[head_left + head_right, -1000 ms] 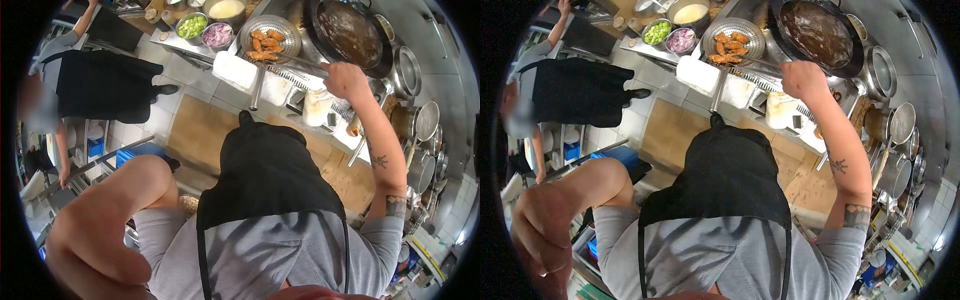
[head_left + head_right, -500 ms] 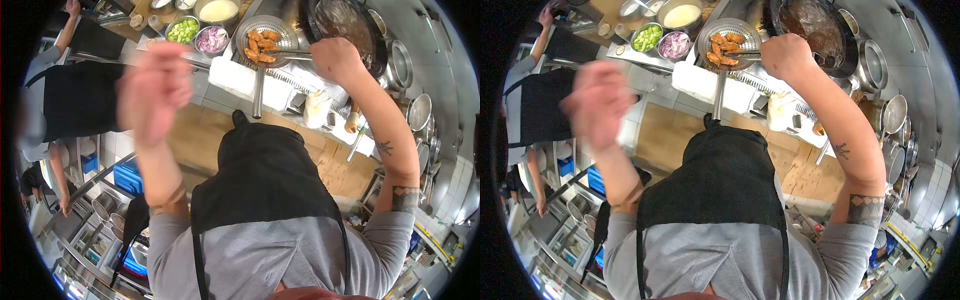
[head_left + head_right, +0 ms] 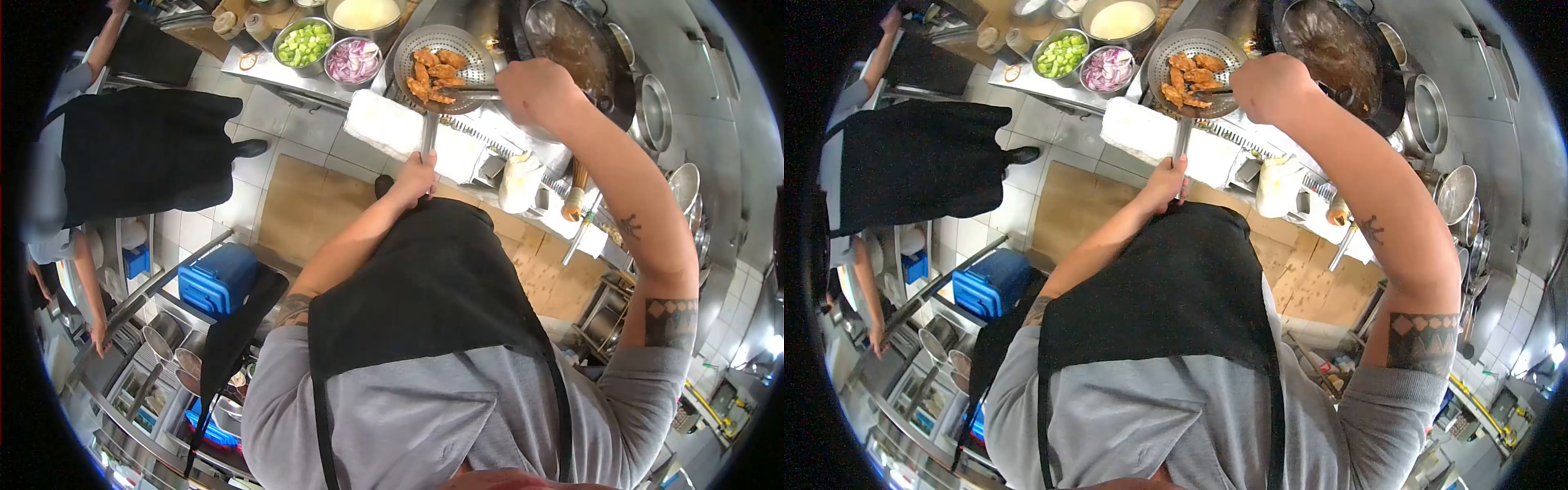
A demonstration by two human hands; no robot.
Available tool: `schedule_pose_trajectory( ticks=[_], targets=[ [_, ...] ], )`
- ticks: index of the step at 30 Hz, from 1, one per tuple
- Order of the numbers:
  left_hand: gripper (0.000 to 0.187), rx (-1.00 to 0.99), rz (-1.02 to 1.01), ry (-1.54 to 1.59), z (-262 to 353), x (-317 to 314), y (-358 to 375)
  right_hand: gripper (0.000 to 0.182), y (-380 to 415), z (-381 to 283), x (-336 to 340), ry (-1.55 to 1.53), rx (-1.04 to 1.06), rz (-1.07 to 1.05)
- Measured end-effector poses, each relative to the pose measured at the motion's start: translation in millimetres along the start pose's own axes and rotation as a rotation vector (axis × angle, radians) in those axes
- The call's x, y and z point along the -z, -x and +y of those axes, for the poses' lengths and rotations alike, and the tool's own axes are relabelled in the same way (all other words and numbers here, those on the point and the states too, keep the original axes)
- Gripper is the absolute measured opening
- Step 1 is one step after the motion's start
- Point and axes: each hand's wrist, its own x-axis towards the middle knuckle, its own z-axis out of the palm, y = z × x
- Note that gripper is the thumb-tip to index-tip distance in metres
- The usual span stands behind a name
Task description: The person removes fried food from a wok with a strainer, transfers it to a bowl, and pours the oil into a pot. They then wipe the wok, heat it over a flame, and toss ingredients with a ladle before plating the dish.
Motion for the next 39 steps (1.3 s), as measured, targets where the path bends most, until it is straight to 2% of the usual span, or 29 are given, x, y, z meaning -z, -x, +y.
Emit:
schedule_pose_trajectory(
  ticks=[5, 9, 13, 16, 18, 19, 20, 21, 23, 24, 25, 27, 31, 38, 39],
  targets=[
    [0.039, -0.016, 0.004, -0.045, 3.1, 0.8, 4.9, 0.022, -20.6, -0.1, -20.6, -0.127, -0.025, -0.013],
    [0.039, -0.013, -0.027, 0.012, 0.4, 3.1, 2.4, 0.025, 0.3, -2.5, -18.4, -0.091, -0.088, -0.081],
    [0.040, 0.008, -0.010, 0.003, 2.3, 4.9, 5.2, 0.025, 20.6, 21.0, -9.5, -0.112, -0.207, -0.032],
    [0.040, 0.044, -0.005, 0.004, 3.3, 1.6, 2.1, 0.022, 25.4, 35.9, -33.7, -0.103, -0.156, 0.191],
    [0.039, 0.075, 0.004, 0.026, 2.9, 1.8, 0.4, 0.023, 26.9, 21.0, -47.6, -0.061, -0.219, 0.152],
    [0.039, 0.075, 0.004, 0.038, 2.4, 2.3, 0.5, 0.025, 32.4, 4.8, -54.0, -0.053, -0.244, 0.151],
    [0.039, 0.073, 0.003, 0.050, 2.0, 2.3, 1.0, 0.028, 36.3, -9.6, -82.7, -0.023, -0.227, 0.260],
    [0.038, 0.071, 0.001, 0.065, 2.5, 1.9, 0.8, 0.035, 32.4, -21.7, -114.4, -0.125, -0.266, 0.224],
    [0.038, 0.068, -0.005, 0.073, 2.3, 2.9, 0.2, 0.052, 49.7, -51.3, -141.2, -0.292, -0.313, 0.023],
    [0.038, 0.068, -0.005, 0.077, 1.7, 2.9, 0.4, 0.059, 53.7, -63.8, -179.7, -0.342, -0.310, 0.072],
    [0.038, 0.068, -0.004, 0.078, 1.3, 2.4, 1.2, 0.067, 63.4, -74.1, -189.9, -0.438, -0.327, -0.006],
    [0.038, 0.067, 0.002, 0.069, 3.0, 3.9, 2.7, 0.073, 84.8, -92.4, -211.4, -0.523, -0.363, 0.016],
    [0.037, 0.066, 0.003, 0.087, 1.4, 4.1, 1.8, 0.067, 112.4, -91.4, -207.6, -0.664, -0.414, 0.078],
    [0.032, 0.098, -0.010, 0.141, 8.1, 5.0, 7.4, 0.063, 151.9, -61.3, -166.1, -0.653, -0.499, 0.029],
    [0.031, 0.103, -0.011, 0.150, 8.4, 4.5, 7.5, 0.066, 159.7, -61.0, -170.7, -0.650, -0.529, 0.111]
  ],
)
